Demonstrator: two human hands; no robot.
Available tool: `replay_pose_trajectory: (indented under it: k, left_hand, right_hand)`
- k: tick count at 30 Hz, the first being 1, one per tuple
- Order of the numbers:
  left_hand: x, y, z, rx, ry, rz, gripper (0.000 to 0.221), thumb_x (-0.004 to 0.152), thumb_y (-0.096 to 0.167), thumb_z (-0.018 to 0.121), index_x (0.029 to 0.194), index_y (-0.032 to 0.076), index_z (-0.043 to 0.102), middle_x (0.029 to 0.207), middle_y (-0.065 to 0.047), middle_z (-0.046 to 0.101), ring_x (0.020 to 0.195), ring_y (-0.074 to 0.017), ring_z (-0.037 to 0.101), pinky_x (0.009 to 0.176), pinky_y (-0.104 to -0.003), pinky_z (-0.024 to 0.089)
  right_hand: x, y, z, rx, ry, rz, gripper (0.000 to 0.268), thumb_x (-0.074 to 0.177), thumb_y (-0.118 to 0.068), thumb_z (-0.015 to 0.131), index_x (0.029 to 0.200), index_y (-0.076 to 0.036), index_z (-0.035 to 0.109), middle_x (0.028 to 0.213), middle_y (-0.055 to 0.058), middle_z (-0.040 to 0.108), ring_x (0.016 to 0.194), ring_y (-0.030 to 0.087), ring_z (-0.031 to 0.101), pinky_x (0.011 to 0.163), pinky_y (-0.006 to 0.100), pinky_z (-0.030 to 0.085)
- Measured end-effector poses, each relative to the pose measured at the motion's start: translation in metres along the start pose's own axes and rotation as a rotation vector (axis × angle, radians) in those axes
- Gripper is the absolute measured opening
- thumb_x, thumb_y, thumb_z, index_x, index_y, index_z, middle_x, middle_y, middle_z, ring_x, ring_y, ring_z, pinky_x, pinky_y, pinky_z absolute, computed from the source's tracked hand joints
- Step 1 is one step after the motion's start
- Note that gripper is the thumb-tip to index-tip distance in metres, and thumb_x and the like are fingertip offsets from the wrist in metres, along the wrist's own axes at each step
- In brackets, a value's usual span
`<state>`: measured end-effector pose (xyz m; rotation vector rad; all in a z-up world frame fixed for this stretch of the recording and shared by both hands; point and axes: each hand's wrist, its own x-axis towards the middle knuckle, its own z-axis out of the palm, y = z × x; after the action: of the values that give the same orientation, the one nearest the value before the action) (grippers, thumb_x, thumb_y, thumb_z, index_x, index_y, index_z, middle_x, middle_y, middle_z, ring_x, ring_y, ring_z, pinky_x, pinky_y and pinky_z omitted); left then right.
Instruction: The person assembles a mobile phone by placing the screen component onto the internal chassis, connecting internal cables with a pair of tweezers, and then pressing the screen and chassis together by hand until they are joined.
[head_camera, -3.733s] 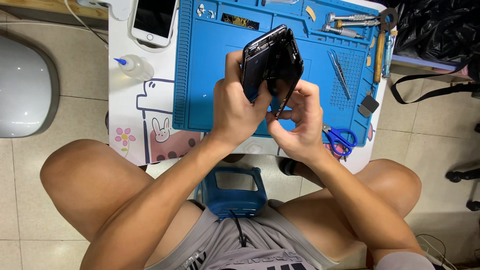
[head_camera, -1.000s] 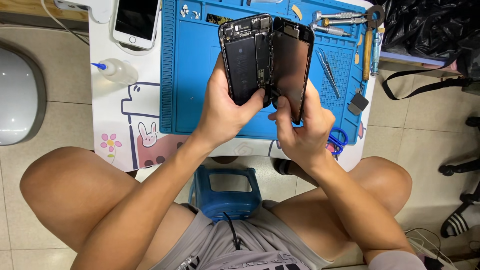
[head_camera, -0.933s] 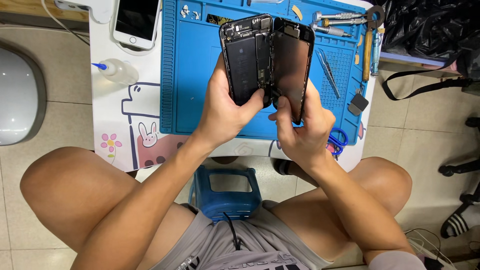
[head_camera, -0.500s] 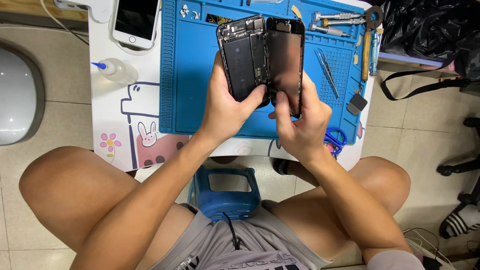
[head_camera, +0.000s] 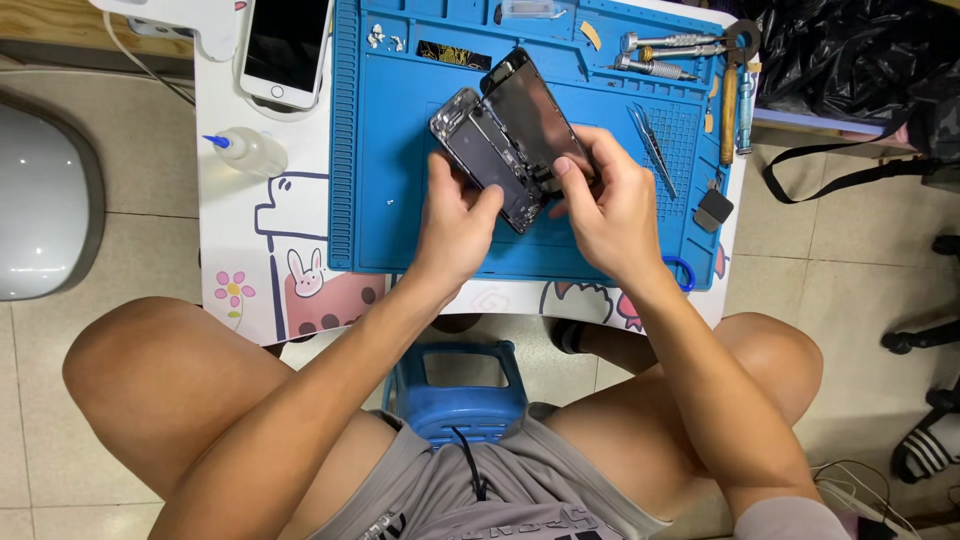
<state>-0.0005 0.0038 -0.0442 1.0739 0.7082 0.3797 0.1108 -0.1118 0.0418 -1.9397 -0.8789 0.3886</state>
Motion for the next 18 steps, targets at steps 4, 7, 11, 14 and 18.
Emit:
replay_pose_trajectory:
  k: [4, 7, 11, 14, 18]
  left_hand:
    - [-0.016, 0.022, 0.003, -0.007, 0.059, -0.110, 0.061, 0.086, 0.004, 0.068, 0.137, -0.004, 0.036, 0.125, -0.028, 0.054, 0.105, -0.0350, 0.069, 0.083, -0.050, 0.064]
    - [-0.021, 0.032, -0.003, 0.022, 0.064, -0.212, 0.063, 0.088, 0.013, 0.071, 0.136, -0.010, 0.038, 0.113, -0.028, 0.064, 0.100, -0.0351, 0.075, 0.083, -0.046, 0.065]
    - [-0.023, 0.062, -0.016, 0.725, -0.075, -0.121, 0.037, 0.094, 0.044, 0.062, 0.106, 0.009, 0.065, 0.079, -0.005, 0.075, 0.074, -0.0246, 0.077, 0.062, -0.037, 0.061]
    - [-0.027, 0.090, -0.027, 1.147, -0.112, 0.041, 0.037, 0.093, 0.051, 0.062, 0.073, 0.022, 0.074, 0.054, 0.007, 0.067, 0.066, -0.0289, 0.073, 0.059, -0.042, 0.055]
    - [-0.020, 0.106, -0.033, 1.040, -0.055, 0.463, 0.023, 0.088, 0.036, 0.078, 0.078, 0.016, 0.070, 0.065, 0.001, 0.072, 0.067, -0.0290, 0.072, 0.058, -0.042, 0.055]
  right_hand:
    - [0.007, 0.003, -0.008, -0.087, -0.040, 0.014, 0.019, 0.102, 0.001, 0.060, 0.117, -0.002, 0.072, 0.083, 0.018, 0.074, 0.063, 0.027, 0.075, 0.060, 0.035, 0.058]
    - [0.009, 0.006, -0.012, -0.163, -0.067, 0.039, 0.015, 0.101, -0.001, 0.062, 0.111, -0.005, 0.074, 0.084, 0.015, 0.074, 0.068, 0.025, 0.076, 0.061, 0.034, 0.057]
    - [0.012, 0.010, -0.016, -0.205, -0.092, 0.059, 0.014, 0.103, -0.004, 0.062, 0.110, -0.009, 0.074, 0.085, 0.012, 0.075, 0.071, 0.023, 0.077, 0.064, 0.033, 0.057]
    - [0.014, 0.009, -0.017, -0.215, -0.113, 0.052, 0.014, 0.103, -0.005, 0.061, 0.111, -0.009, 0.073, 0.085, 0.013, 0.075, 0.072, 0.025, 0.077, 0.066, 0.036, 0.057]
    - [0.014, 0.008, -0.017, -0.226, -0.128, 0.040, 0.015, 0.102, -0.003, 0.061, 0.111, -0.007, 0.072, 0.083, 0.016, 0.075, 0.072, 0.029, 0.076, 0.066, 0.038, 0.057]
